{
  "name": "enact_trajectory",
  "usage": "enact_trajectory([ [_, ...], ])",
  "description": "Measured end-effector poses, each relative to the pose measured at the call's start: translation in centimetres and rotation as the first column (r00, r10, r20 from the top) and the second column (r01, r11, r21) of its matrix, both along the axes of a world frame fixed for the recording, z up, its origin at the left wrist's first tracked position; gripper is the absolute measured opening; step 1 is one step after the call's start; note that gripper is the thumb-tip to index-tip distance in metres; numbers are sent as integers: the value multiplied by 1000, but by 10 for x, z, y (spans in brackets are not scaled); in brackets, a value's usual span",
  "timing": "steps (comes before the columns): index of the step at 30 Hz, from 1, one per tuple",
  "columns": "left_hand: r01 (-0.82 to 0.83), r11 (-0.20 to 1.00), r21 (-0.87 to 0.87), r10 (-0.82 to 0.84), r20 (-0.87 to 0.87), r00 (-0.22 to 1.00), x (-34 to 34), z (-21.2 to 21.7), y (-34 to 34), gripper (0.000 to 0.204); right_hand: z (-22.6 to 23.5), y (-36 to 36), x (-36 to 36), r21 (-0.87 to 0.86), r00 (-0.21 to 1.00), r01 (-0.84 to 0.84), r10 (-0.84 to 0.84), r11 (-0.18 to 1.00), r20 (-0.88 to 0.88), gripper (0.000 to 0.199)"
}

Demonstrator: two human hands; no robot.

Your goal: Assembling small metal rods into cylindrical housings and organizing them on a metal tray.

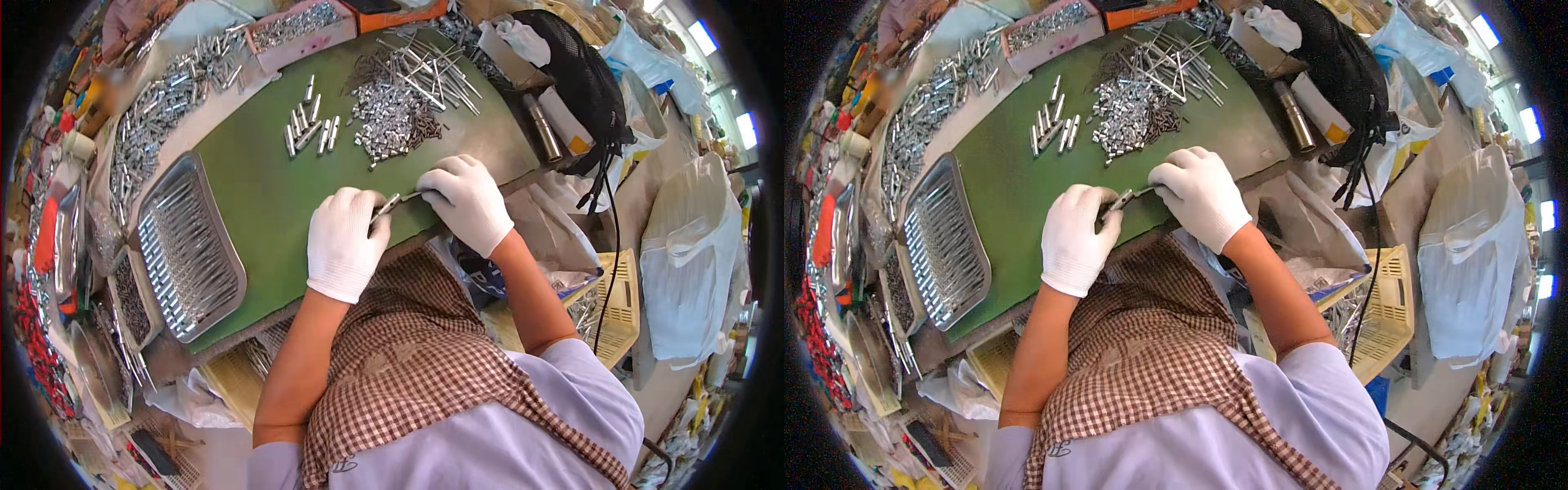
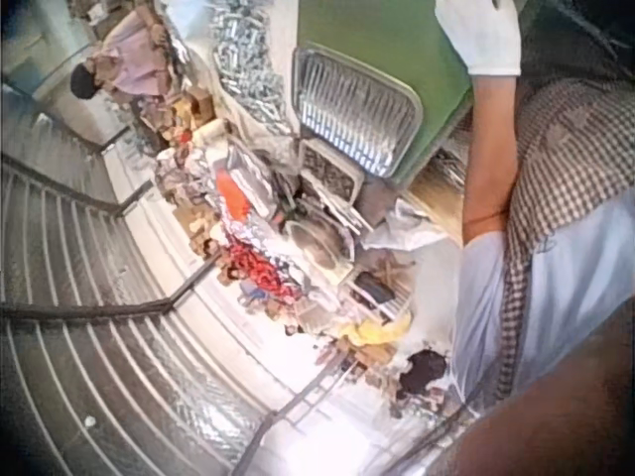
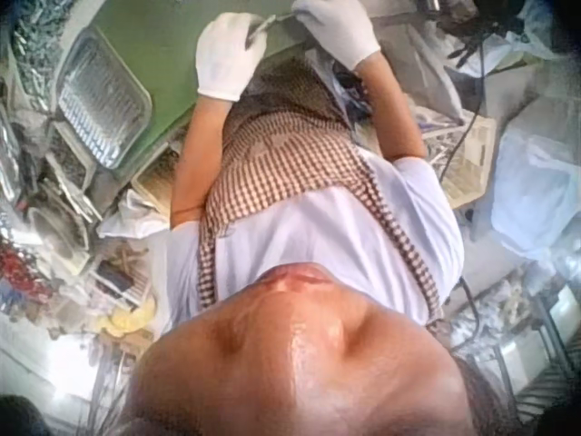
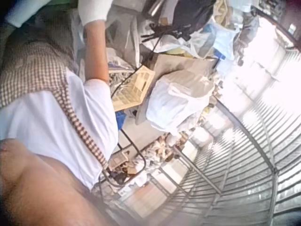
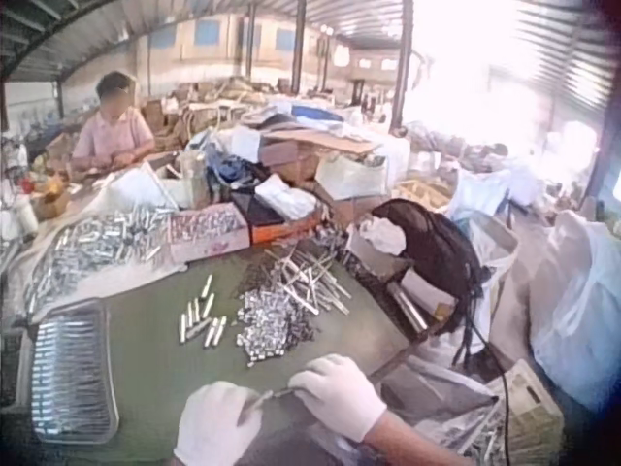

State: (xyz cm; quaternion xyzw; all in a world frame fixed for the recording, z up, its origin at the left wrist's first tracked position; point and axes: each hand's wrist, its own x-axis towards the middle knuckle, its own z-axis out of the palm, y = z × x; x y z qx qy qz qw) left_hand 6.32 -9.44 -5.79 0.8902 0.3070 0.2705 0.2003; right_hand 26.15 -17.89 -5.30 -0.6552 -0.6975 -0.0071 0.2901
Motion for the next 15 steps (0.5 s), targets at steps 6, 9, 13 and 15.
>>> enact_trajectory([
  [6, 22, 997, -70, -23, -12, 1000, -6, 3, -5, 19, -4, -1, -4, 30, 998, 41, -40, 999, -44, 13],
  [9, 18, 998, -60, -17, 19, 1000, -7, 3, -7, 22, -1, -1, -5, 30, 999, 27, -27, 999, -29, 13],
  [13, 22, 999, -43, -21, 13, 1000, -6, 2, -6, 24, 0, -1, -3, 16, 1000, 15, -14, 1000, -20, 13],
  [15, 24, 999, -34, -23, 14, 1000, -5, 1, -5, 23, 0, 1, -1, 12, 1000, 13, -13, 1000, -15, 13],
])
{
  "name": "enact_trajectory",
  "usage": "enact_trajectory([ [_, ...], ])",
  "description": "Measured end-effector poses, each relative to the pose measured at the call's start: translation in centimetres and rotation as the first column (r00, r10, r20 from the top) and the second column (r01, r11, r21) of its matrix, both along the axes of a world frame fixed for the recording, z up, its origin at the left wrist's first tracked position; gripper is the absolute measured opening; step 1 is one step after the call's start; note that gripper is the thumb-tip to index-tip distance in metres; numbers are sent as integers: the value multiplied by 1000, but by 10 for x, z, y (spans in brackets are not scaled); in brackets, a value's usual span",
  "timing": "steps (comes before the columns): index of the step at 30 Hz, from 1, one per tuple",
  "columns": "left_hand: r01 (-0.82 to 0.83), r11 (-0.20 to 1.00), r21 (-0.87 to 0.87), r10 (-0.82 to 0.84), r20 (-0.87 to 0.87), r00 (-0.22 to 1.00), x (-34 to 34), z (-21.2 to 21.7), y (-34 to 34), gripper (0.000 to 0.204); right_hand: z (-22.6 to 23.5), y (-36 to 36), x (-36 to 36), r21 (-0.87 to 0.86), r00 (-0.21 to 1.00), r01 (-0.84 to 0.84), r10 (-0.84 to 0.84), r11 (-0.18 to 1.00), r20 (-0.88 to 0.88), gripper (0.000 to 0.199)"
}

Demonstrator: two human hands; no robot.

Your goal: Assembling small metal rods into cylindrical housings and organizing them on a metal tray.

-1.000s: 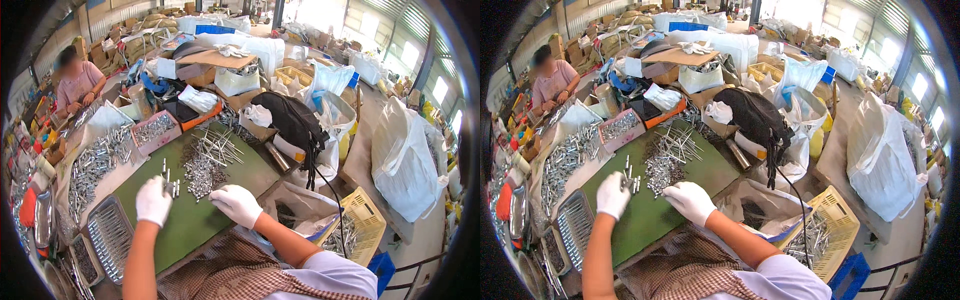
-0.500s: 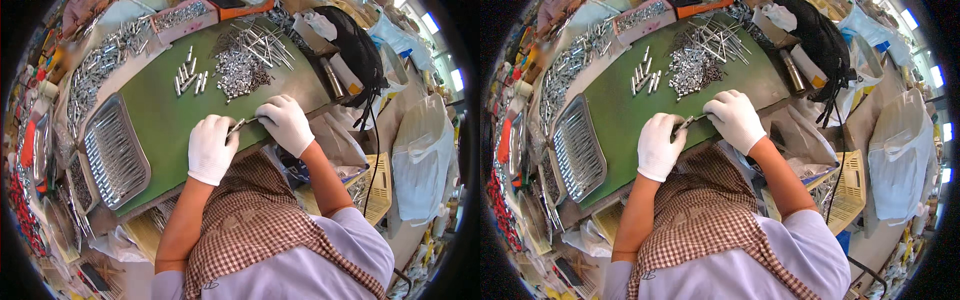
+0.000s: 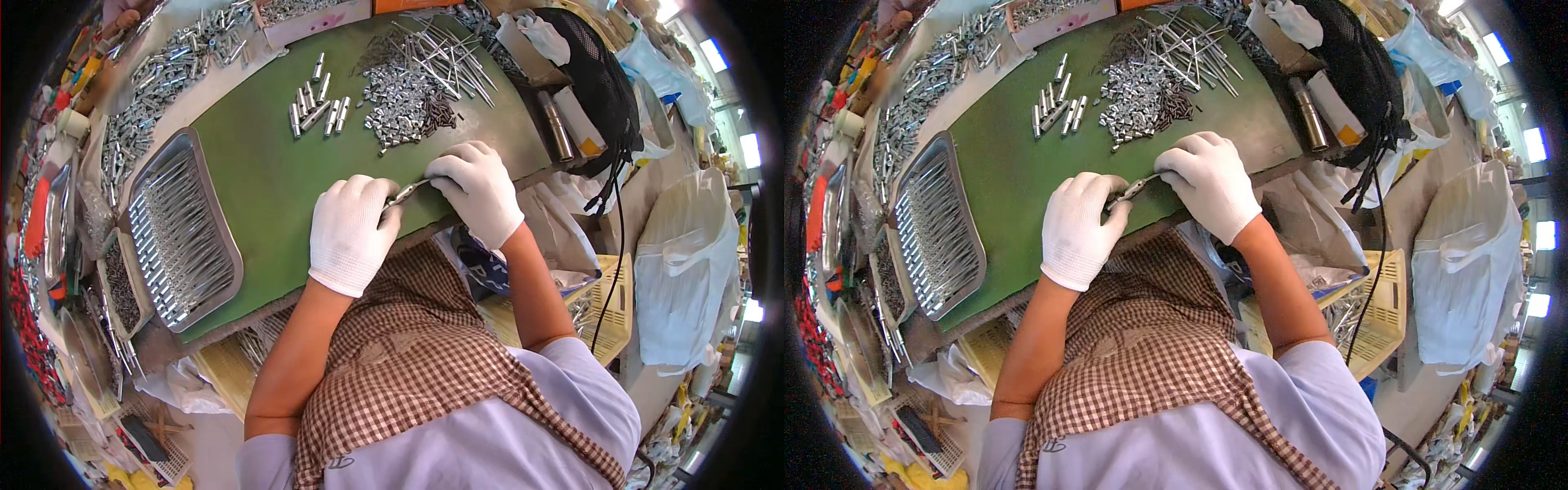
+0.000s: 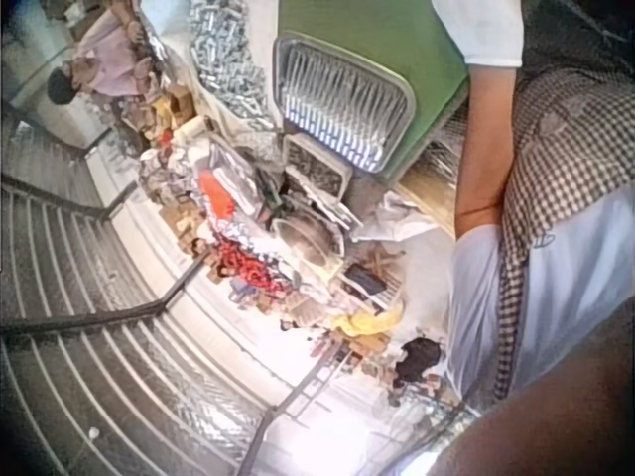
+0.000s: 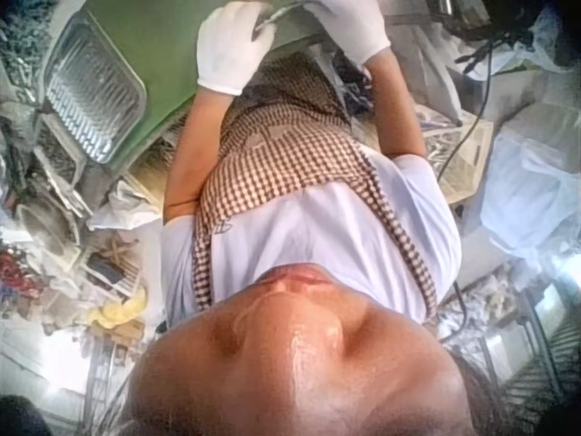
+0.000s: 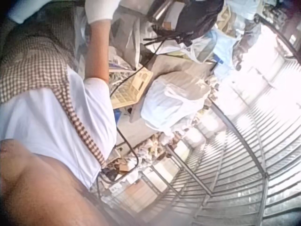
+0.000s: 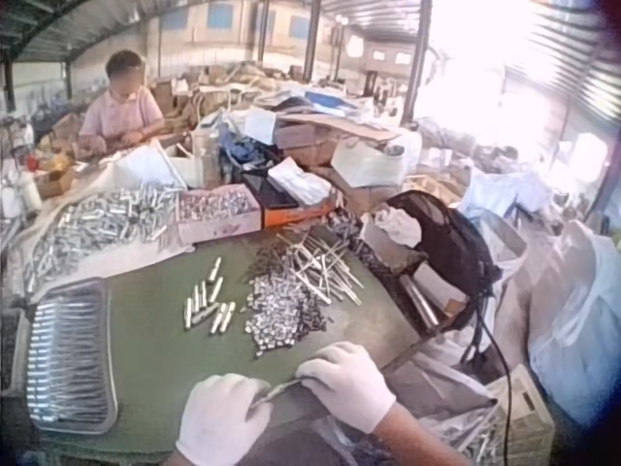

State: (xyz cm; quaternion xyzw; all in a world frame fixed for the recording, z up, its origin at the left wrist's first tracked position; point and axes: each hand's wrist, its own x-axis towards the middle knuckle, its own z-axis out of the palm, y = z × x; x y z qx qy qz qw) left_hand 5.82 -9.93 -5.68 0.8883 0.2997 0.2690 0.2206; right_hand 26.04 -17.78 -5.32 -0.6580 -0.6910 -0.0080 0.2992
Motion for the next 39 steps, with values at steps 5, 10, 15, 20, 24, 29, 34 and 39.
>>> enact_trajectory([
  [5, 19, 1000, 1, -19, 0, 1000, 1, 1, 2, 16, 3, 6, 2, 5, 998, -47, 47, 999, 29, 12],
  [10, 21, 1000, -4, -21, 19, 1000, 0, 0, 2, 15, 6, 6, -4, 46, 996, -45, 41, 998, 77, 12],
  [15, 25, 1000, -4, -25, 30, 999, 1, 1, 1, 14, -7, 17, 34, 42, 940, 262, -245, 964, -239, 14],
  [20, 15, 1000, -14, -15, 8, 1000, 0, 2, 1, 14, -9, 46, 59, -28, 913, 404, -405, 914, -44, 10],
  [24, 7, 1000, -2, -7, 26, 1000, 1, 0, 2, 14, -6, 48, 55, 30, 923, 375, -376, 926, 84, 8],
  [29, 21, 1000, 7, -22, 9, 1000, 0, 1, 3, 14, 21, 20, 6, -45, 985, 2, -10, 999, -171, 15],
  [34, 28, 1000, -3, -28, 17, 999, 0, 1, 3, 15, 17, 14, -12, -106, 967, -191, 169, 976, -188, 28],
  [39, 25, 1000, -8, -25, 0, 1000, 0, 1, 2, 16, 18, 20, -15, -124, 973, -232, 229, 965, -35, 28],
])
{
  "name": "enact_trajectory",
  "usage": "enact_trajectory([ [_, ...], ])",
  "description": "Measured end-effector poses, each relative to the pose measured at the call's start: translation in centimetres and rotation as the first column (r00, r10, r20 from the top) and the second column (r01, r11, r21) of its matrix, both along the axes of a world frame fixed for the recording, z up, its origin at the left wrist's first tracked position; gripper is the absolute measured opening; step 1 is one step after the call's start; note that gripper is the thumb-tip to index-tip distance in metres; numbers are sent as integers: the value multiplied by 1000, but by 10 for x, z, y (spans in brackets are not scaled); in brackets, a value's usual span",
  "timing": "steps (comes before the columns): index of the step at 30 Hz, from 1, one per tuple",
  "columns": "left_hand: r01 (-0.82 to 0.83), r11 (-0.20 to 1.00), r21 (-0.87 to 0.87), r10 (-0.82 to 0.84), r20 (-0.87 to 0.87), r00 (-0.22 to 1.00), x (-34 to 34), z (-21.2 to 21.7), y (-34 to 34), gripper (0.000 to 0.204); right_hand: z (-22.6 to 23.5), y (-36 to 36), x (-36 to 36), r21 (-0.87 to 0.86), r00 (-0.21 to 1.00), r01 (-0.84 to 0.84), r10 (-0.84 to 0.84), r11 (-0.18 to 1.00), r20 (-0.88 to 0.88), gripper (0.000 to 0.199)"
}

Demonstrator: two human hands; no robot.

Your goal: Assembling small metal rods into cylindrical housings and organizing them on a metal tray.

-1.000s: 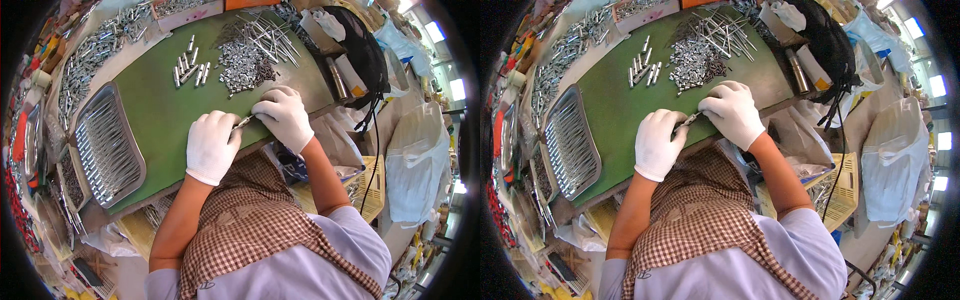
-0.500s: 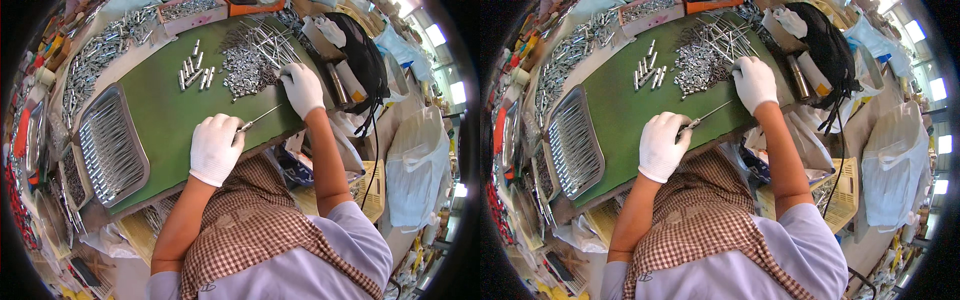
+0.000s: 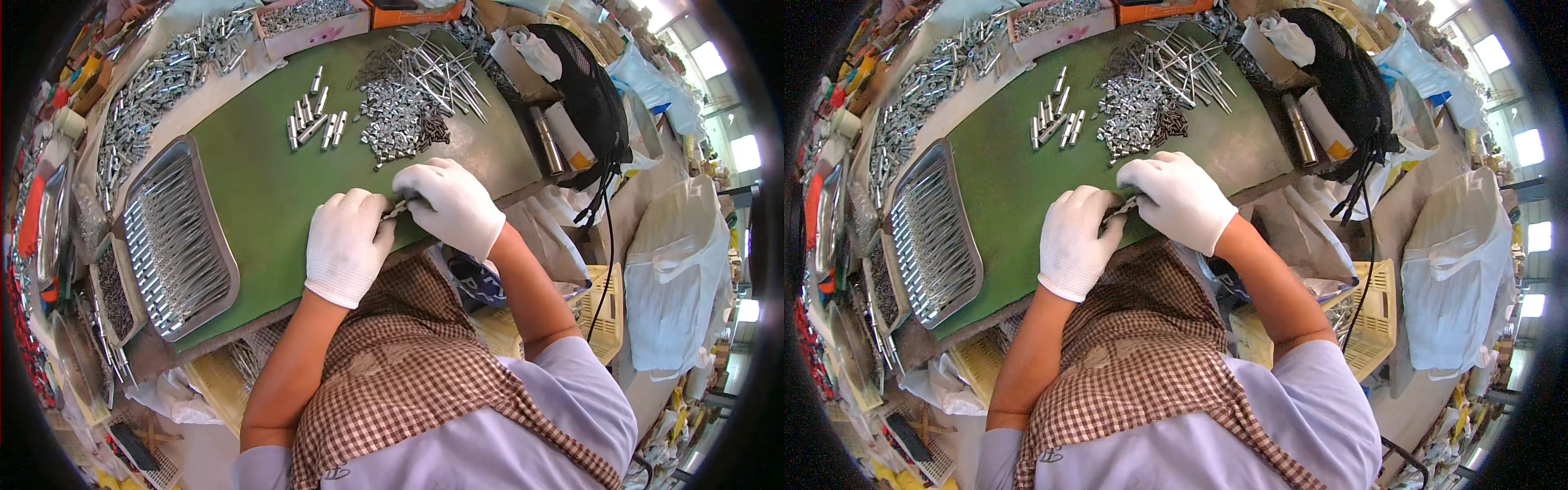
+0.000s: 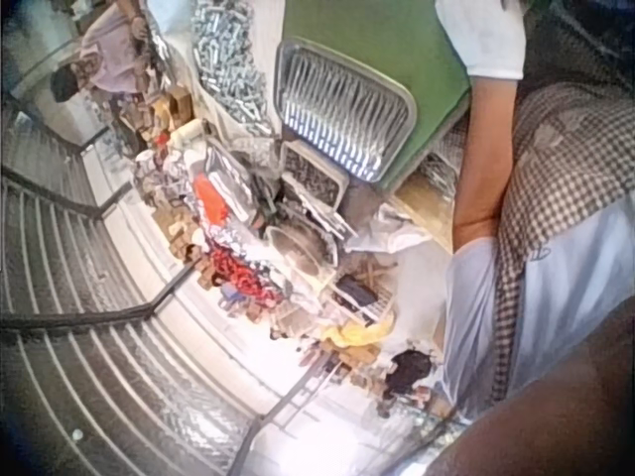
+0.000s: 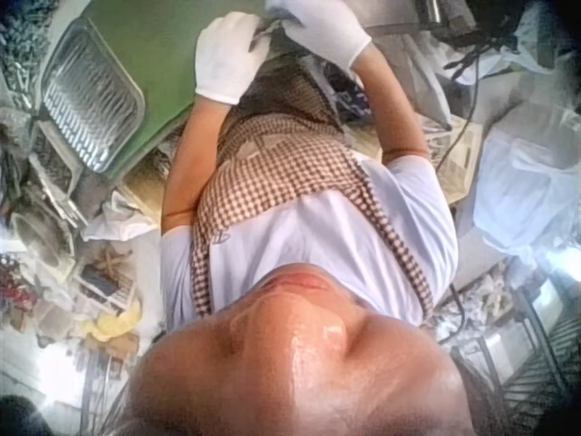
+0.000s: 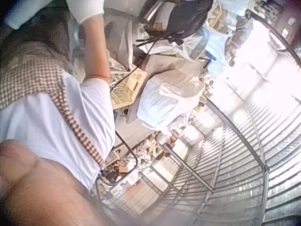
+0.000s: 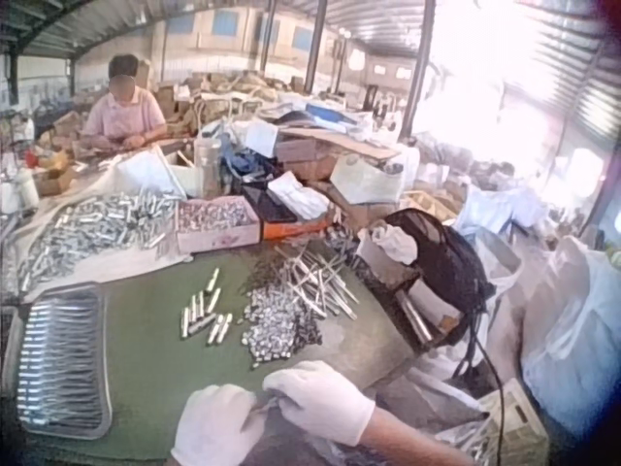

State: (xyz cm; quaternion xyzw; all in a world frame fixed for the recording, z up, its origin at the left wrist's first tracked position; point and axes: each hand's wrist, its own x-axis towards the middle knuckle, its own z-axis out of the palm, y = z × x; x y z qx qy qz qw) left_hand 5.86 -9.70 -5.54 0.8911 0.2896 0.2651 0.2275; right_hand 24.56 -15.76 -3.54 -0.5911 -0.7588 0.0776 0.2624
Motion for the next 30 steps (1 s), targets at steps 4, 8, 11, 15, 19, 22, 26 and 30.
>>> enact_trajectory([
  [4, -9, 1000, -14, 8, -33, 999, 1, 2, 0, 16, 20, -3, -18, -7, 911, -85, 80, 996, 404, 25],
  [8, -14, 1000, 14, 14, 4, 1000, 0, -2, -1, 17, 14, -7, -13, -16, 911, -65, 66, 998, 406, 24],
  [11, -6, 1000, 23, 6, 36, 999, -1, -3, -1, 16, 4, -16, -11, 144, 943, -46, -4, 988, 333, 30],
  [15, 1, 1000, 27, -3, 79, 997, -1, -4, 0, 16, 6, -25, -17, 283, 965, 167, -215, 944, 149, 44],
  [19, 1, 999, 37, -3, 57, 998, 0, -6, 3, 14, -8, -28, -17, 202, 955, 96, -148, 975, 259, 43],
  [22, -4, 1000, 18, 3, 56, 998, 0, -5, -1, 12, 6, -33, -25, 257, 918, 203, -275, 945, 286, 41],
  [26, -2, 1000, -7, 2, 24, 1000, 2, -4, 1, 11, -6, -33, -9, 318, 945, 225, -286, 921, 159, 38],
  [30, -36, 999, 2, 36, 11, 999, 0, -2, -2, 10, 8, -39, 65, 474, 665, 570, -715, 672, 215, 43],
])
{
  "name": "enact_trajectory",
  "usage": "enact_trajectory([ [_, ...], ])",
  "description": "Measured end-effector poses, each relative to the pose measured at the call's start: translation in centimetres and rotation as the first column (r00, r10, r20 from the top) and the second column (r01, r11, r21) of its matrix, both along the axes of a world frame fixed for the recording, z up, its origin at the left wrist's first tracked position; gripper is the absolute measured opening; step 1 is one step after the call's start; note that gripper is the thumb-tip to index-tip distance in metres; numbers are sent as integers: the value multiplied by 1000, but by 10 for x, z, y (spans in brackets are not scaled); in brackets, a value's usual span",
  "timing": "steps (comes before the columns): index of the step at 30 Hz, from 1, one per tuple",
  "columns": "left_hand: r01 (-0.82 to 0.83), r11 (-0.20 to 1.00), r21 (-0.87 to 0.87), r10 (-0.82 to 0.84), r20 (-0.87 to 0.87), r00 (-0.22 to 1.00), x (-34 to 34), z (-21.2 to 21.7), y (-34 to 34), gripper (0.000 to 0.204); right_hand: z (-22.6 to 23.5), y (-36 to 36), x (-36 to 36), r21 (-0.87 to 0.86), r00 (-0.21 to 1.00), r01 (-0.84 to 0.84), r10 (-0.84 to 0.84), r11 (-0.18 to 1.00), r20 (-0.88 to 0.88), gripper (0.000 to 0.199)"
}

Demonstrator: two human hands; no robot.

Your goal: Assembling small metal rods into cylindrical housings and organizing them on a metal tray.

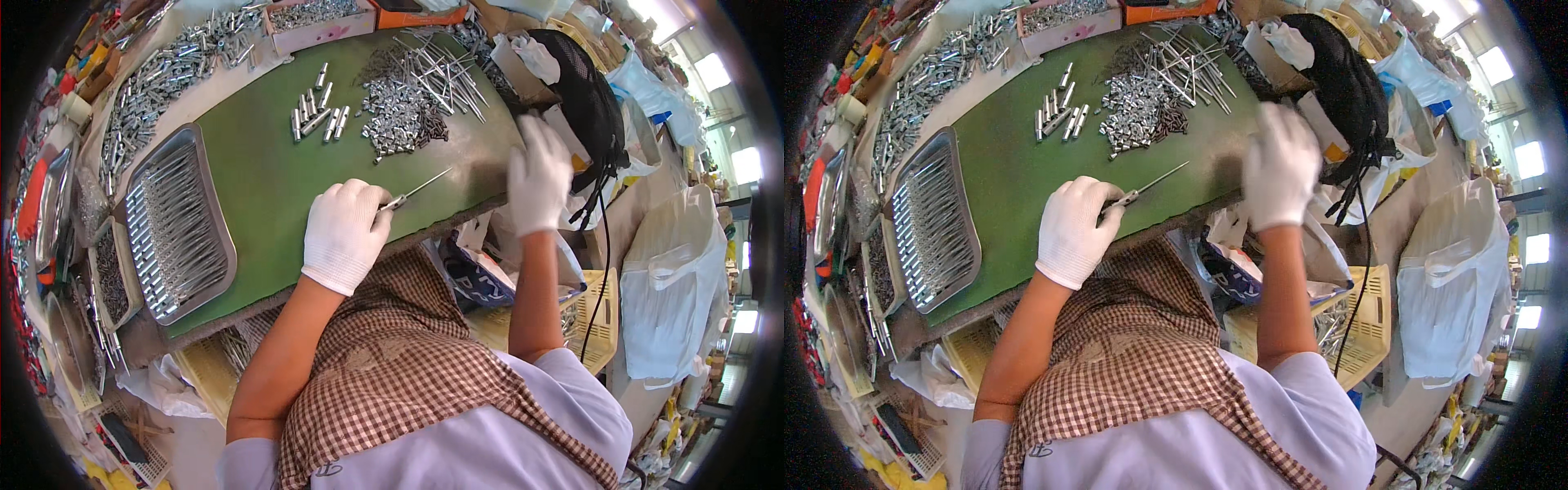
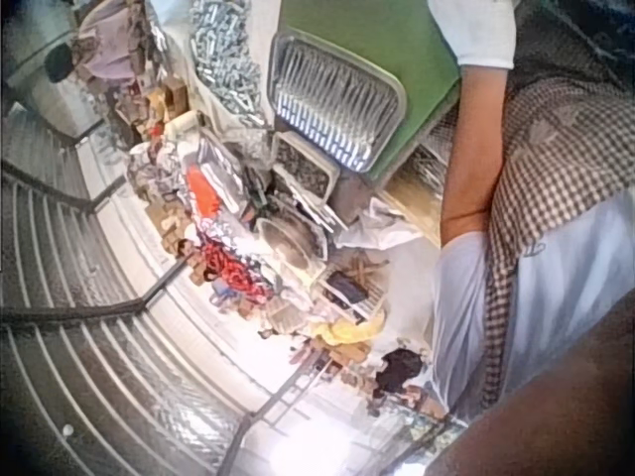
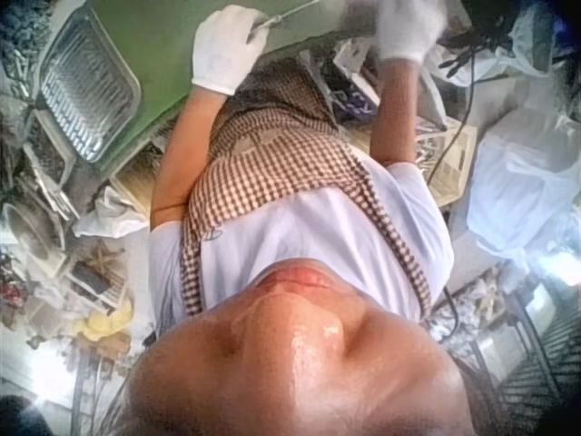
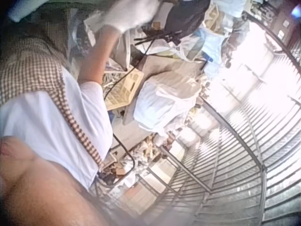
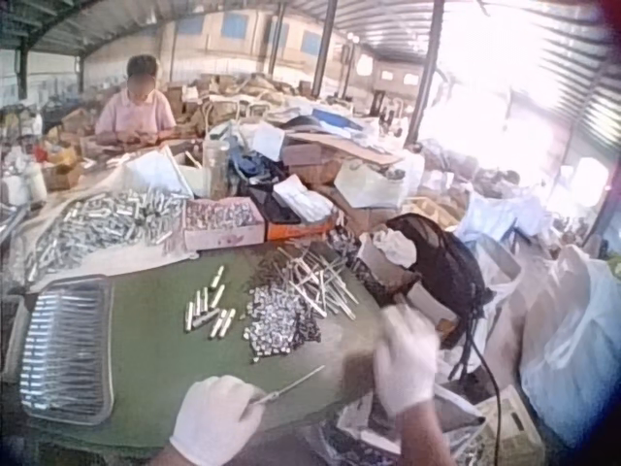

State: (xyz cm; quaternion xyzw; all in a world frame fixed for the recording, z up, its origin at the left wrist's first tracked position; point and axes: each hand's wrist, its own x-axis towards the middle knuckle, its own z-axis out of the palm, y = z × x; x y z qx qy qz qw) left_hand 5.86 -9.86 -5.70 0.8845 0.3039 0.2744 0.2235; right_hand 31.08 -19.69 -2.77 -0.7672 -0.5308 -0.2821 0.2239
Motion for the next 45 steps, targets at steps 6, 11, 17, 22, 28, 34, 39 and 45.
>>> enact_trajectory([
  [6, 11, 1000, 14, -11, 24, 1000, 0, -4, -1, 10, -25, -7, 72, -254, 899, 276, -343, 927, -274, 53],
  [11, -6, 1000, 22, 6, -1, 1000, 1, -3, 0, 11, -9, -23, 12, 106, 876, -64, 106, 992, -470, 57],
  [17, -4, 999, 48, 2, 31, 1000, 0, -4, 0, 10, -9, -38, -69, -38, 639, -426, 271, 904, -720, 70],
  [22, -2, 998, 60, -1, 52, 999, 0, -3, -3, 12, -8, -42, -92, -206, 801, -380, 210, 902, -561, 73],
  [28, 7, 999, 35, -7, 7, 1000, 0, -3, -4, 16, -19, -44, -100, 5, 770, -348, 289, 937, -568, 71],
  [34, -3, 999, 54, 2, 16, 1000, 5, -4, -3, 12, -24, -39, -55, -46, 785, -168, 106, 985, -611, 68],
  [39, 7, 988, 152, -7, 0, 1000, 14, 3, -5, 10, -17, -24, 38, -164, 870, 210, -261, 964, -418, 51],
  [45, 18, 972, 233, 1, -85, 996, 19, 4, -10, 11, -20, 34, 47, -57, 970, -35, 21, 998, -243, 28],
])
